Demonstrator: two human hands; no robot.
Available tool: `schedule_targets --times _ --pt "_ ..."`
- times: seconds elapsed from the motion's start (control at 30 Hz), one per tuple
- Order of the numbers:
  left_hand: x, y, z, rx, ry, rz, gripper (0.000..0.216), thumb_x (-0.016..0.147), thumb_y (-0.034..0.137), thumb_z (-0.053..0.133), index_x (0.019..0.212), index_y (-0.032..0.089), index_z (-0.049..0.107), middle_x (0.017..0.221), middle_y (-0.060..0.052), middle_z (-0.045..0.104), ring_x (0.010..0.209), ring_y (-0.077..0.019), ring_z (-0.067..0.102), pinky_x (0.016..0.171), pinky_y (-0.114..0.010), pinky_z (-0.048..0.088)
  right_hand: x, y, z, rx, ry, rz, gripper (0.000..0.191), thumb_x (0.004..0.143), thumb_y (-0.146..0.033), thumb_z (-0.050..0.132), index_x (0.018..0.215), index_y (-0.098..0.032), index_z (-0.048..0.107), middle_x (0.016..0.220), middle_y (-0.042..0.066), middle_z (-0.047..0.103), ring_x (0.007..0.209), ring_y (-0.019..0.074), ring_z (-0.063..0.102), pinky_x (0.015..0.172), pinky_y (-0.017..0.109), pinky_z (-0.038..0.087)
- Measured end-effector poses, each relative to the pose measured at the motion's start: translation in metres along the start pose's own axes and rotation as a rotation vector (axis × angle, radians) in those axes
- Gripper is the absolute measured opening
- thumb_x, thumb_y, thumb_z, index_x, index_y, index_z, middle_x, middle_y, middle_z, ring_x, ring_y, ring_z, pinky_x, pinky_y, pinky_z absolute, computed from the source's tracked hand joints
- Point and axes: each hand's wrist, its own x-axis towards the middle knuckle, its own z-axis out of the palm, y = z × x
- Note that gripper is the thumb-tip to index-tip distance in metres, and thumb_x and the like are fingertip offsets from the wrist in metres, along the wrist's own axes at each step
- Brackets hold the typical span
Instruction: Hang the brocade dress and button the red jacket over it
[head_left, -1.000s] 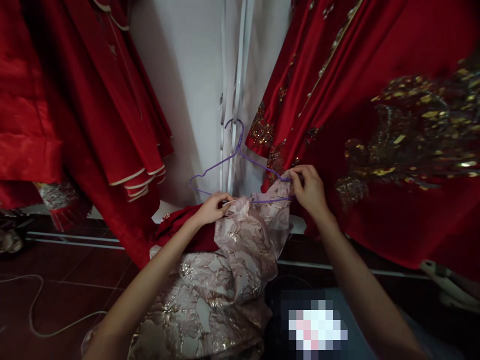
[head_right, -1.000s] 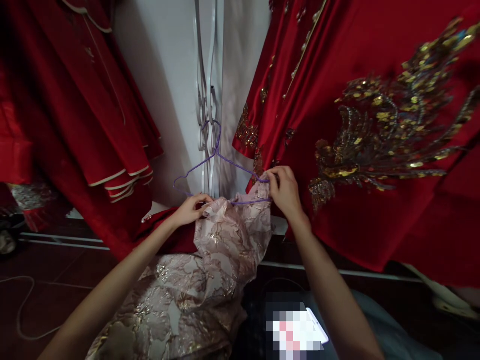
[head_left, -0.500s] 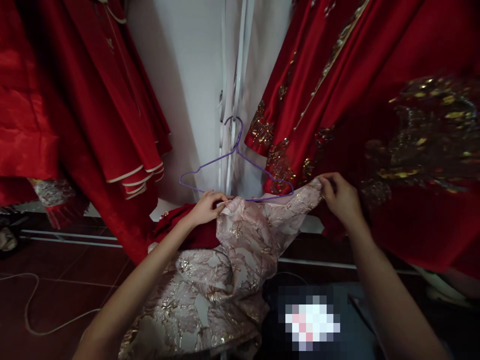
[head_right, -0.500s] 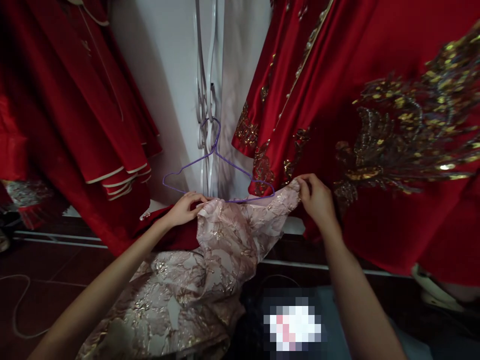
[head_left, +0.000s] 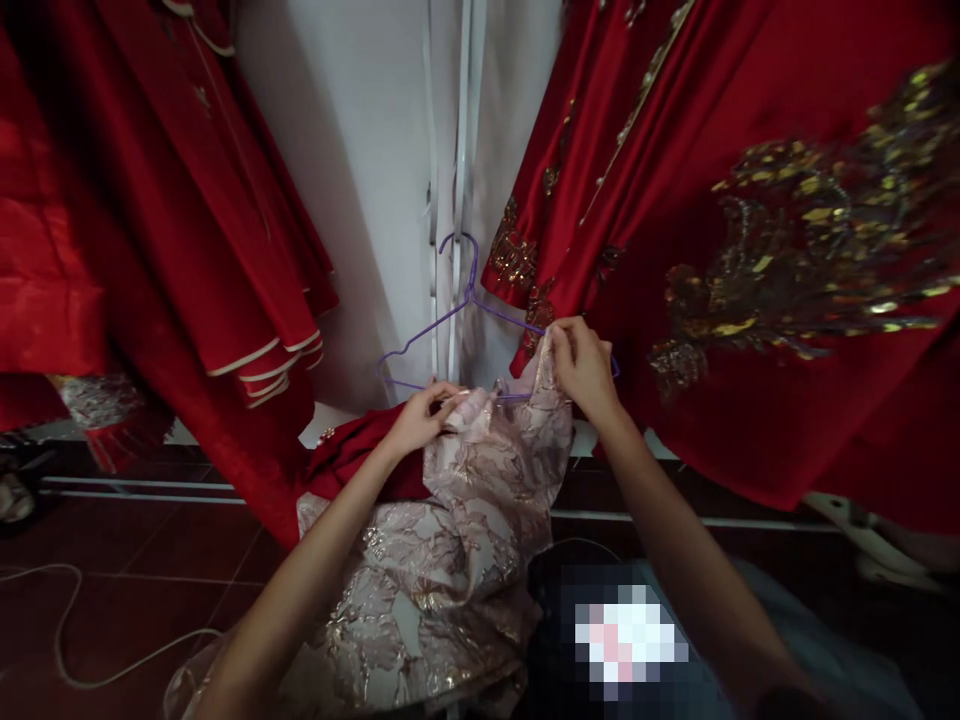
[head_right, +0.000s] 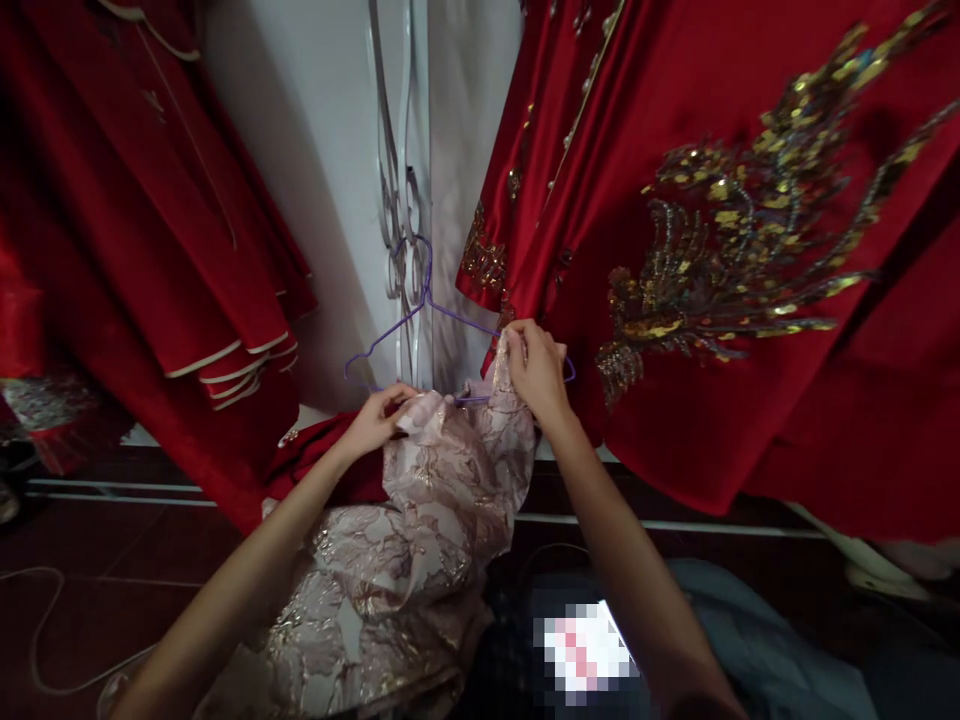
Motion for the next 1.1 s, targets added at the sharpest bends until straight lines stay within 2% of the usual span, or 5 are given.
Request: schedule_targets --times 0.13,0.3,0.63,0.93,1.1 --pt "-0.021 -0.032 -0.046 0.101 0.311 -0.137 0.03 0.08 0.044 0.051 0.087 0.016 0.059 0.087 -0.005 0.065 0.082 -0.0168 0.059 0.075 -0.027 0.046 0.002 0.008 -0.002 0.027 -0.023 0.011 0.027 0.089 -0.045 0.037 0.092 -0.025 0.055 0.087 0.004 0.064 0.082 0.0232 0.057 0.083 0.04 0.037" --pt "-0.052 -0.076 -0.1 0.226 0.483 -0.329 0.039 0.072 0.053 0.055 0.08 0.016 0.062 0.08 -0.006 0.066 0.076 -0.0175 0.059 0.068 -0.026 0.046 0.01 0.013 -0.002 0.154 -0.104 0.036 0.026 0.085 -0.047 0.045 0.091 -0.024 0.056 0.085 0.001 0.066 0.075 0.0196 0.06 0.071 0.03 0.042" --pt "-0.057 -0.097 -0.108 0.208 0.528 -0.315 0.042 0.072 0.054 0.056 0.088 0.016 0.065 0.087 -0.006 0.066 0.084 -0.0179 0.058 0.076 -0.027 0.045 0.018 0.01 -0.012 0.21 -0.113 0.017 0.023 0.083 -0.044 0.049 0.088 -0.023 0.057 0.084 0.002 0.067 0.073 0.0186 0.061 0.069 0.029 0.044" --pt "-0.012 -0.054 -0.098 0.183 0.6 -0.15 0.038 0.075 0.049 0.055 0.089 0.015 0.065 0.087 -0.006 0.066 0.081 -0.0166 0.058 0.074 -0.027 0.046 0.01 0.012 -0.001 0.274 -0.13 0.02 0.024 0.083 -0.044 0.049 0.084 -0.022 0.056 0.078 0.001 0.064 0.07 0.0166 0.059 0.066 0.027 0.043" --pt "0.02 -0.015 -0.095 0.265 0.358 -0.004 0.035 0.08 0.048 0.051 0.088 0.016 0.063 0.083 -0.004 0.065 0.076 -0.0141 0.057 0.071 -0.024 0.044 0.005 0.019 0.011 0.362 -0.168 0.064 0.026 0.081 -0.047 0.051 0.083 -0.021 0.056 0.081 0.003 0.066 0.077 0.0188 0.061 0.07 0.029 0.045"
